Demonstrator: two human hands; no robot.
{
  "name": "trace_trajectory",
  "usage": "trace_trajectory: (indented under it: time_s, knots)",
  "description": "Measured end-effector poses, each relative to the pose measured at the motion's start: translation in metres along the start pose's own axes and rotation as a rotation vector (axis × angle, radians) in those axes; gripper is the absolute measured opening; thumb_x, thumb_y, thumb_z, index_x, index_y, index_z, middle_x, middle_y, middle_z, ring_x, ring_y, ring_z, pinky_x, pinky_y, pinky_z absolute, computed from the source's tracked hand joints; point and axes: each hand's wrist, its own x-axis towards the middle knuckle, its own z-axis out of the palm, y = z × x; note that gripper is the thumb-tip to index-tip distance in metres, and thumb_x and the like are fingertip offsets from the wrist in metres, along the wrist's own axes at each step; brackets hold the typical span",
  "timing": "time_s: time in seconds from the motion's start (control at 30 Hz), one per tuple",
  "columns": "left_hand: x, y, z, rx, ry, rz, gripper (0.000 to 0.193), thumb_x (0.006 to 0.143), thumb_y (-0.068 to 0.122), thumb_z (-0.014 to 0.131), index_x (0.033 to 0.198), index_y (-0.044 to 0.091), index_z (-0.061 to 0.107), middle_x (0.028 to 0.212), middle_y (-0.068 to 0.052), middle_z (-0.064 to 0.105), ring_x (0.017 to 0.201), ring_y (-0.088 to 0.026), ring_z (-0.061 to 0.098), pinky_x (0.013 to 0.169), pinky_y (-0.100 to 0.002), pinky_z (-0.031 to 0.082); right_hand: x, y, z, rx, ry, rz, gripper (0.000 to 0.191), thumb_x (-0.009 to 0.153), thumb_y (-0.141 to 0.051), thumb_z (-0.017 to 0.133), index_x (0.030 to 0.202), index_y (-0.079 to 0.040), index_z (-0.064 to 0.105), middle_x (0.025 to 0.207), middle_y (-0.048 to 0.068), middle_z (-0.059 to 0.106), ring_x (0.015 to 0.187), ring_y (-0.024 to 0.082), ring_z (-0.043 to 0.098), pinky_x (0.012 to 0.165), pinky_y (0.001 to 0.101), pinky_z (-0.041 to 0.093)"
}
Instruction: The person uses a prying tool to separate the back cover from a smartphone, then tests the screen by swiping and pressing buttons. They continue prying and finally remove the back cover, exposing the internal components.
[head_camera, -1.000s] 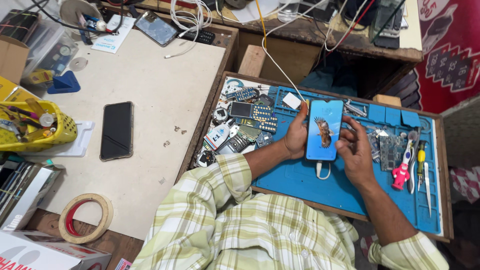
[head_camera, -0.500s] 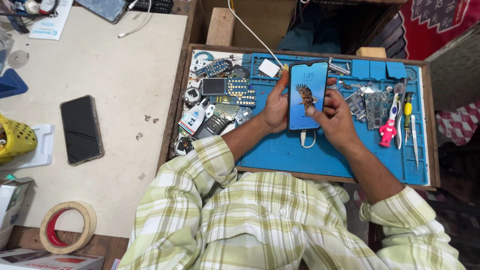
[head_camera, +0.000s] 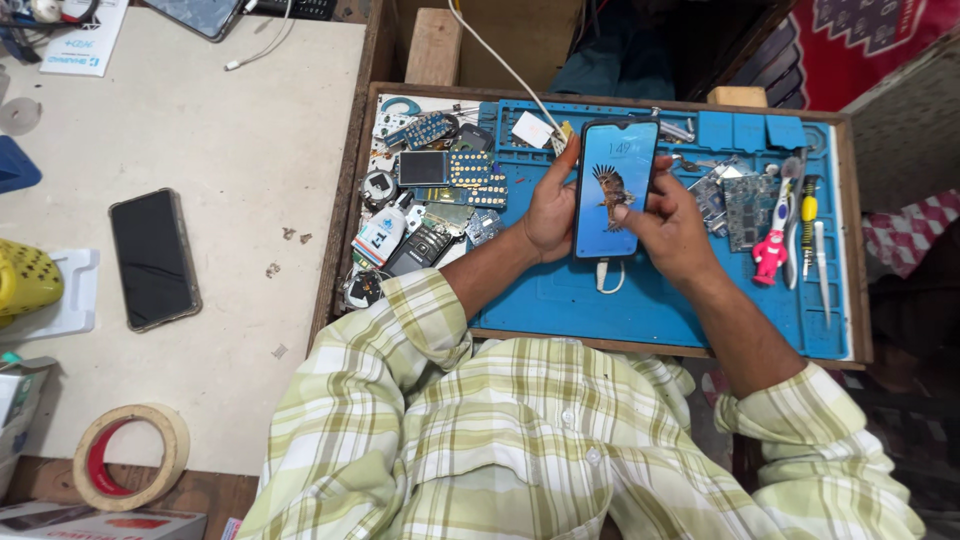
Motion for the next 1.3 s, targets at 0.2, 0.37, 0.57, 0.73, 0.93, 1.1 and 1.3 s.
trace_trajectory:
  time_s: [0.2,0.37,0.57,0.73,0.93,1.1,1.3]
  knots:
    - [-0.002,-0.001,-0.009,0.057,0.004,-0.005,0.108,0.095,0.088,0.017,0.157,0.004,0.043,0.137,-0.023,0.064,0.12,-0.038,0.068,0.107,-0.05,0.055,0.016,0.006,-0.022,0.14,0.009,-0.061,0.032,0.113,-0.028,0.061,0.107,0.003,0.059,0.087,0.002,0.061,0.074,0.007,0.056,0.066,0.0229,0.046]
    - [-0.002,-0.001,-0.019,0.036,0.039,0.057,0.115,0.092,0.093,0.017,0.154,0.001,0.047,0.131,-0.025,0.066,0.118,-0.037,0.069,0.105,-0.05,0.056,0.012,-0.005,-0.01,-0.103,-0.033,-0.096,0.053,0.083,-0.014,0.074,0.129,-0.004,0.048,0.102,-0.005,0.059,0.082,0.001,0.053,0.072,0.0178,0.048]
    - [-0.002,0.005,-0.009,0.05,-0.051,0.057,0.12,0.091,0.095,0.015,0.157,-0.002,0.045,0.129,-0.025,0.067,0.12,-0.032,0.069,0.109,-0.046,0.056,0.009,-0.012,0.009,-0.16,-0.002,-0.048,0.068,0.074,0.0,0.082,0.134,-0.005,0.049,0.091,-0.005,0.052,0.079,0.001,0.054,0.074,0.0185,0.052]
    - [0.002,-0.002,0.001,0.045,0.195,-0.018,0.118,0.088,0.088,0.014,0.164,0.001,0.036,0.141,-0.013,0.063,0.123,-0.024,0.066,0.107,-0.041,0.055,0.019,0.008,-0.002,0.107,0.133,0.084,0.048,0.087,-0.012,0.072,0.129,-0.001,0.052,0.095,-0.001,0.059,0.084,0.005,0.059,0.077,0.0224,0.053]
    - [0.001,0.004,-0.015,-0.009,0.073,0.145,0.121,0.095,0.093,0.014,0.153,-0.008,0.045,0.123,-0.023,0.069,0.109,-0.032,0.071,0.1,-0.046,0.058,0.014,0.009,-0.011,-0.214,-0.162,-0.082,0.08,0.077,-0.012,0.081,0.145,-0.003,0.04,0.113,0.0,0.055,0.102,0.009,0.057,0.09,0.0276,0.052]
    - [0.002,0.01,-0.019,-0.064,0.061,0.135,0.121,0.093,0.096,0.015,0.152,-0.005,0.046,0.118,-0.022,0.071,0.102,-0.033,0.073,0.093,-0.047,0.059,0.015,-0.005,0.0,-0.298,-0.176,-0.077,0.097,0.064,-0.008,0.089,0.146,-0.006,0.039,0.11,0.0,0.049,0.097,0.008,0.056,0.084,0.0286,0.053]
    - [0.001,0.007,-0.011,0.009,0.064,0.148,0.119,0.098,0.094,0.014,0.156,-0.006,0.044,0.132,-0.024,0.066,0.118,-0.033,0.069,0.102,-0.048,0.057,0.019,0.009,0.0,-0.207,0.007,-0.04,0.041,0.09,-0.013,0.074,0.127,-0.002,0.059,0.09,-0.001,0.06,0.079,0.007,0.053,0.076,0.0258,0.048]
